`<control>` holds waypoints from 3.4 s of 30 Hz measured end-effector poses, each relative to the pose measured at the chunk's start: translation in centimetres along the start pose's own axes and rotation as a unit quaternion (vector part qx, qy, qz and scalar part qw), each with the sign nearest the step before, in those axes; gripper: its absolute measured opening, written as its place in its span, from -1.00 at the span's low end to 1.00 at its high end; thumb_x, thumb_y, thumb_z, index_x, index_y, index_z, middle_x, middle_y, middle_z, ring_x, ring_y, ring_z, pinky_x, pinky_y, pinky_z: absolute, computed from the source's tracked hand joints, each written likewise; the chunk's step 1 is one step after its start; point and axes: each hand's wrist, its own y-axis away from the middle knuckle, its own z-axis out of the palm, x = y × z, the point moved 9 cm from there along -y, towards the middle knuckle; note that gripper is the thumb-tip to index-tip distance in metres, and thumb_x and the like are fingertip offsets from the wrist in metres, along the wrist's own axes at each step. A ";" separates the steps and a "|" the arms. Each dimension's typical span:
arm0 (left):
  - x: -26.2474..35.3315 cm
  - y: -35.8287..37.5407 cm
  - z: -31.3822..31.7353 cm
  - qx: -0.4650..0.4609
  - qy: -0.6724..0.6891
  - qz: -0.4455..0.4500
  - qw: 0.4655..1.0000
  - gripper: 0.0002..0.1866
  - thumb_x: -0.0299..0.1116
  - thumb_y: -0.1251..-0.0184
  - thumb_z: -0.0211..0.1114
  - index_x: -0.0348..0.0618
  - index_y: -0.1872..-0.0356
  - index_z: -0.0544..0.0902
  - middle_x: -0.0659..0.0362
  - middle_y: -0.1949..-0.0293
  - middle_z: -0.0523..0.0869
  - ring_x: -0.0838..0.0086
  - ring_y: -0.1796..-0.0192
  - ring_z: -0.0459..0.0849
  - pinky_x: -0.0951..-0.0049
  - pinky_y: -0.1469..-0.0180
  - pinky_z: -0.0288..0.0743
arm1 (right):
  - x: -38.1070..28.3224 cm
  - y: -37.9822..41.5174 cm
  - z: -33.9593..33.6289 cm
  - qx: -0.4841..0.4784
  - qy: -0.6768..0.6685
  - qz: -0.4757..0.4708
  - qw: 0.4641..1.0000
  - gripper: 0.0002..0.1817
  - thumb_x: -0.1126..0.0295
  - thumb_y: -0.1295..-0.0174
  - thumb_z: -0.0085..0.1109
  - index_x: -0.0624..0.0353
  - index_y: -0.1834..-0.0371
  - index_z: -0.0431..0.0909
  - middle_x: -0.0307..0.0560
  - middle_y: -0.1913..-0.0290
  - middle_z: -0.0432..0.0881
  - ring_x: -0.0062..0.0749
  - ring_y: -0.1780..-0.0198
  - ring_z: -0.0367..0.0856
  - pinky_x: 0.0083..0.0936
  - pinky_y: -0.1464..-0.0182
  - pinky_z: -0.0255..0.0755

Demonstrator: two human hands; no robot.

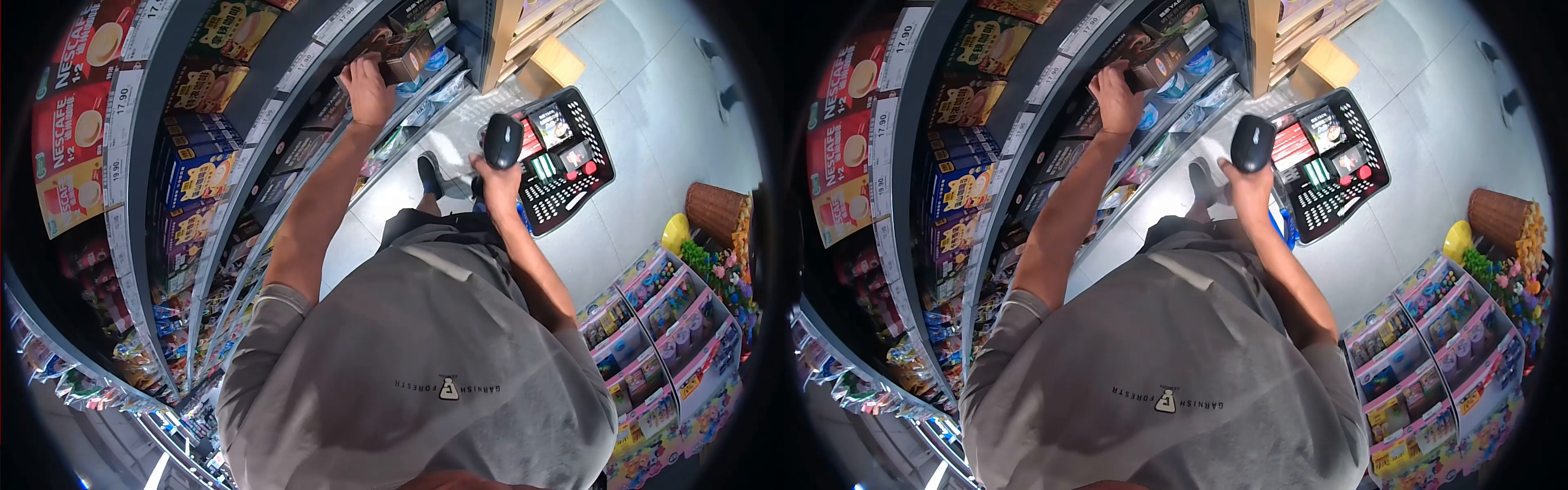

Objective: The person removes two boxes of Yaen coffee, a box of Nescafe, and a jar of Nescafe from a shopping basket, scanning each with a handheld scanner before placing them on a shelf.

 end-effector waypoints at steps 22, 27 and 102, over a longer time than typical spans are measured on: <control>-2.6 -0.6 2.4 -0.046 -0.077 -0.083 0.992 -0.36 -0.43 0.15 0.48 -0.20 -0.05 0.41 0.10 -0.04 0.53 0.17 -0.15 0.46 0.07 -0.13 0.18 | -6.1 -11.5 15.7 -0.087 -0.263 -0.032 0.960 -0.76 0.51 -0.01 0.44 0.24 0.22 0.67 -0.20 0.27 0.71 -0.54 0.28 0.64 -0.60 0.23 0.53; -2.6 -0.7 2.6 -0.053 -0.086 -0.089 0.991 -0.36 -0.41 0.15 0.49 -0.21 -0.05 0.41 0.09 -0.04 0.52 0.16 -0.15 0.46 0.07 -0.13 0.19 | -6.7 -12.0 16.0 -0.082 -0.280 -0.083 0.953 -0.76 0.51 0.05 0.48 0.23 0.28 0.67 -0.23 0.33 0.69 -0.58 0.32 0.59 -0.60 0.21 0.47; -9.0 -4.3 8.8 -0.184 -0.034 -0.174 0.967 -0.34 -0.14 -0.27 0.28 -0.28 -0.30 0.31 -0.23 -0.07 0.61 -0.11 -0.17 0.55 0.09 -0.17 0.44 | 2.8 -11.8 8.3 -0.069 -0.326 0.100 0.938 -0.66 0.61 -0.10 0.28 0.35 0.03 0.52 0.03 0.08 0.67 -0.35 0.06 0.66 -0.47 0.16 0.61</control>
